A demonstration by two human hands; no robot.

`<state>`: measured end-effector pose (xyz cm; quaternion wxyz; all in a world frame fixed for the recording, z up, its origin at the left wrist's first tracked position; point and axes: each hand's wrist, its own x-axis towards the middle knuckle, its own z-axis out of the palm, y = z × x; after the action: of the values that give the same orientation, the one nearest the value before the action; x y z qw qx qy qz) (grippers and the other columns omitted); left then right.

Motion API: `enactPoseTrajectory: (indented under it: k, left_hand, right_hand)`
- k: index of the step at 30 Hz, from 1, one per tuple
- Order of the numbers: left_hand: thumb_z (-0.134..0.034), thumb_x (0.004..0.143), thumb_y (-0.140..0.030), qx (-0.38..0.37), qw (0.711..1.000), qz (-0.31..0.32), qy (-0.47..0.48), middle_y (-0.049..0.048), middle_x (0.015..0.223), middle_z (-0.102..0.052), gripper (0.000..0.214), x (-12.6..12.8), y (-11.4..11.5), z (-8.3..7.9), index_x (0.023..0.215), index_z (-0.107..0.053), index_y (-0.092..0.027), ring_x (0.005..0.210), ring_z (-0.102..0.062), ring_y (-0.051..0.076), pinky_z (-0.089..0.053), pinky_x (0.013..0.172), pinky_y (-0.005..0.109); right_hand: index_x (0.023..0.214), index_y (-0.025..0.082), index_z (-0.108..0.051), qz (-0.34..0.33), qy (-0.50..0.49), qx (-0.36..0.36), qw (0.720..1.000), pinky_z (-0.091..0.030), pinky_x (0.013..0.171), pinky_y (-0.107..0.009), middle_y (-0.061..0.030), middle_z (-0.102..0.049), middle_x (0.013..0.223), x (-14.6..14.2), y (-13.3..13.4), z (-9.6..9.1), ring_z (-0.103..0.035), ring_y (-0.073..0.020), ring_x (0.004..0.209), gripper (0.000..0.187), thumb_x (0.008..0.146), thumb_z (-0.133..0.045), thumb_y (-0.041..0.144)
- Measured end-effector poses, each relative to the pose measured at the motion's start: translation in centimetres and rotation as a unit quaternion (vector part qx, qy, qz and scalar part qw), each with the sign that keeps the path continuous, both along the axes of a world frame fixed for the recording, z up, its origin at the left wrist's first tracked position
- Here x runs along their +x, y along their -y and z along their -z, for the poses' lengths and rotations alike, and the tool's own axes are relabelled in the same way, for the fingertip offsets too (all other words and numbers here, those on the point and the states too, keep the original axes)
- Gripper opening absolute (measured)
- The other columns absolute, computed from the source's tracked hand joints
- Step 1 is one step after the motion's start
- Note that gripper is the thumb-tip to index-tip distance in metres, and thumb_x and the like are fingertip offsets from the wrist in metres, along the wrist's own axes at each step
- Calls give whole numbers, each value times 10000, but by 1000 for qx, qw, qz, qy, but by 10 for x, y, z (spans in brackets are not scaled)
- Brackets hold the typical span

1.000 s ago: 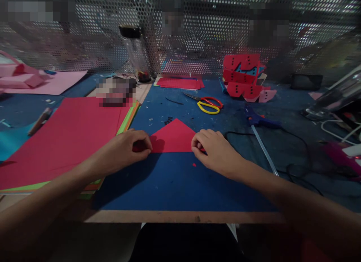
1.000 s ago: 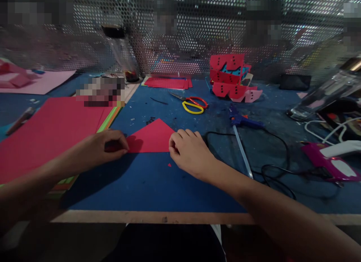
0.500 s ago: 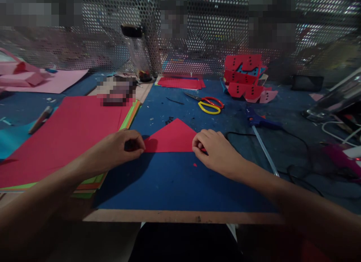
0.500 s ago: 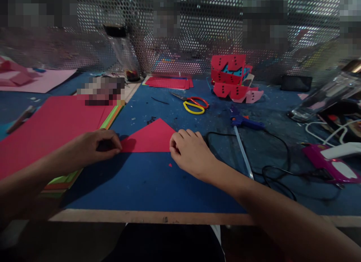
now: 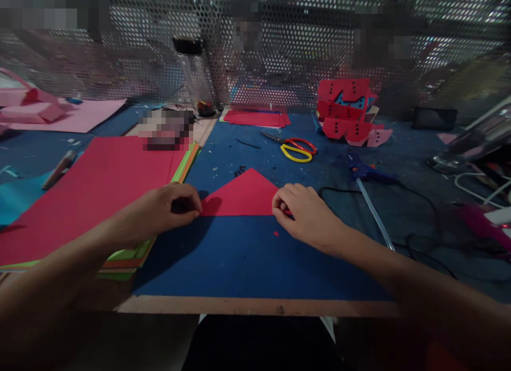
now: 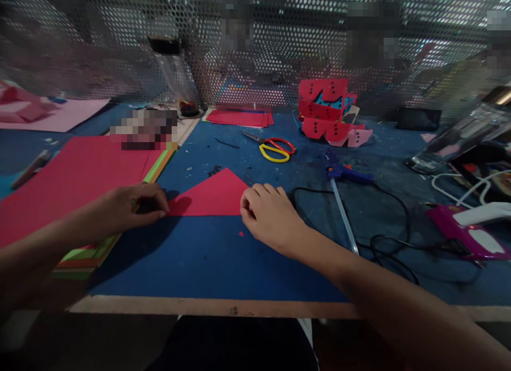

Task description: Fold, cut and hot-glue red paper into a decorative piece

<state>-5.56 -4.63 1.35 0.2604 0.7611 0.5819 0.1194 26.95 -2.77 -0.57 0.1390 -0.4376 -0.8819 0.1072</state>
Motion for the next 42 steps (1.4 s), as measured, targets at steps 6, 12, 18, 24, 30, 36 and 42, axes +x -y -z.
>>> enactPoseTrajectory:
  k: [6, 12, 18, 24, 30, 36, 42]
  left_hand:
    - [-607, 895, -327, 6, 1000, 24, 16, 42, 948, -652, 158, -4, -3, 0, 855, -664, -185, 951, -595, 218, -446, 884, 356]
    - [-606, 895, -323, -4, 999, 33, 16, 50, 970, -658, 151, -11, -6, 2, 866, -667, -189, 1004, -601, 222, -453, 883, 346]
    - [-608, 873, -340, -22, 999, 39, 28, 47, 993, -677, 162, -17, -9, 1, 874, -684, -197, 996, -600, 223, -455, 860, 326]
    - [-567, 878, -269, -32, 998, 54, 26, 38, 1052, -683, 132, -19, -8, -4, 910, -674, -199, 1051, -593, 221, -444, 899, 320]
    - [-523, 827, -190, -30, 998, 54, 30, 41, 1088, -687, 180, -22, -8, -5, 909, -682, -202, 1088, -590, 220, -438, 938, 336]
    - [-502, 847, -203, -26, 998, 27, 46, 39, 1056, -702, 216, -18, -7, -6, 939, -697, -191, 1079, -604, 223, -440, 950, 349]
    - [-619, 923, -407, 27, 997, -39, 64, 34, 1055, -721, 236, 8, 2, -9, 1044, -702, -223, 999, -640, 229, -471, 923, 370]
  right_hand:
    - [890, 210, -589, -3, -6, 0, 1000, -320, 781, -343, -33, -656, 950, 0, 0, 2, -556, -199, 882, 73, 947, -550, 188]
    - [880, 212, -585, -6, -13, 5, 1000, -312, 770, -345, -32, -653, 942, 1, -1, 3, -552, -195, 869, 80, 946, -546, 187]
    - [878, 213, -583, -5, -10, 4, 1000, -316, 776, -344, -29, -653, 936, 1, -1, 3, -555, -200, 883, 79, 946, -551, 187]
    - [884, 213, -587, -4, -3, 4, 1000, -321, 770, -343, -26, -654, 946, 0, -1, 2, -556, -198, 884, 77, 948, -555, 184]
    - [879, 214, -583, -5, -5, 0, 1000, -318, 774, -343, -32, -657, 941, 1, -1, 1, -557, -200, 878, 82, 946, -546, 184]
    - [869, 213, -573, -7, -11, 0, 1000, -307, 765, -341, -39, -661, 938, 1, -1, 2, -555, -202, 869, 85, 939, -541, 178]
    - [871, 215, -573, -5, -10, 3, 1000, -311, 772, -344, -36, -656, 936, 1, -2, 3, -557, -204, 872, 86, 941, -538, 179]
